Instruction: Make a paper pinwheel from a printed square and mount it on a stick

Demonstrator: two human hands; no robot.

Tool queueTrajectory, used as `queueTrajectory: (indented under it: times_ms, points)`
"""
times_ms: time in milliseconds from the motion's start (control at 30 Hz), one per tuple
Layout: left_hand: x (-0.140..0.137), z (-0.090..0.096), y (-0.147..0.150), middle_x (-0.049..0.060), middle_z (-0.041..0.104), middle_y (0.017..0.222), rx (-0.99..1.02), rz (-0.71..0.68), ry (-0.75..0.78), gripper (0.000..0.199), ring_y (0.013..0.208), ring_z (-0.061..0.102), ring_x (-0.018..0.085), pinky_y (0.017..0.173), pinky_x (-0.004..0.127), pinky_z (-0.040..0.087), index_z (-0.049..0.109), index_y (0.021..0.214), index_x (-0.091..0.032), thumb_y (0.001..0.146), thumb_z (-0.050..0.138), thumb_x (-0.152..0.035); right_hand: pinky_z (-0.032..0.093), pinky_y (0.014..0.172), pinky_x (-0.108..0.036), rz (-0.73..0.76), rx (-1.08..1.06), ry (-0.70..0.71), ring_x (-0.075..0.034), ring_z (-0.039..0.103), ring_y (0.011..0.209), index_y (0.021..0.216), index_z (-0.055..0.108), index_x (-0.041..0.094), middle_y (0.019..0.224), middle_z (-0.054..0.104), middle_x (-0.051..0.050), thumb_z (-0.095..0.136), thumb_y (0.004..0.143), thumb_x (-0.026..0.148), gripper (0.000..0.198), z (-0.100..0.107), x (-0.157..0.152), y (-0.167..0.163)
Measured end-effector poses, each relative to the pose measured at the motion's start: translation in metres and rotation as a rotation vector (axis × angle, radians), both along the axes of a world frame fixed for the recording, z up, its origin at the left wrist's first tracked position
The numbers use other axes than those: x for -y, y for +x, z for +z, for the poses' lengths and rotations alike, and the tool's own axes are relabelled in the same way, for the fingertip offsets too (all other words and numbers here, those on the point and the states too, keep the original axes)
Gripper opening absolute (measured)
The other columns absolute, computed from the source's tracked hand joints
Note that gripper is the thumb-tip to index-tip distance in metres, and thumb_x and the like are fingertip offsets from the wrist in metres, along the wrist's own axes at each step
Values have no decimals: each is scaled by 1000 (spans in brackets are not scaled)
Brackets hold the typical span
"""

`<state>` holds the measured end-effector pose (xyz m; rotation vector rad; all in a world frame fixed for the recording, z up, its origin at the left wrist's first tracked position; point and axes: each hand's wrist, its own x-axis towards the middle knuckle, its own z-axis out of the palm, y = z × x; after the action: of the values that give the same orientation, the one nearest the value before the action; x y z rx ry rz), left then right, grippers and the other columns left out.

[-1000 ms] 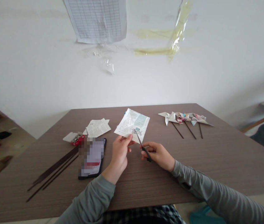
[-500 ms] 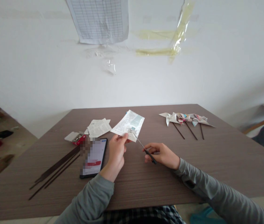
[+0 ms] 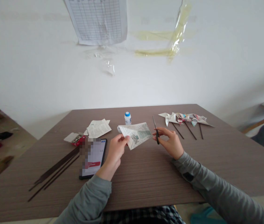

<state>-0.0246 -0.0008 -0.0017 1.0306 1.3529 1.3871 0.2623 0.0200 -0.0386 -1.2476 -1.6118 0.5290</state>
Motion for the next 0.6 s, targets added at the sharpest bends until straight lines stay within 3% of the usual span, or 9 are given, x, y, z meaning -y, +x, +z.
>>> queueTrajectory:
  times_ms: [367, 500, 600]
  points:
    - [1, 4, 0, 5, 77, 66, -39, -61, -72, 16, 64, 57, 19, 59, 28, 27, 93, 72, -23, 69, 104, -34, 65, 129, -69, 16, -124, -57, -42, 97, 115, 124, 92, 30, 111, 102, -9, 101, 89, 44, 38, -5, -2, -3]
    - [1, 2, -1, 4, 77, 67, -47, -74, -108, 20, 58, 48, 15, 57, 29, 21, 93, 74, -22, 68, 106, -36, 73, 113, -59, 66, -148, -131, -37, 95, 103, 121, 92, 28, 96, 97, -6, 99, 84, 42, 40, -9, -4, -4]
    - [0, 1, -3, 4, 77, 68, -71, -76, -96, 24, 60, 52, 16, 57, 29, 23, 93, 74, -22, 71, 108, -40, 74, 99, -50, 102, -181, -186, -34, 92, 95, 120, 90, 25, 90, 93, -5, 96, 80, 42, 44, -10, -5, -4]
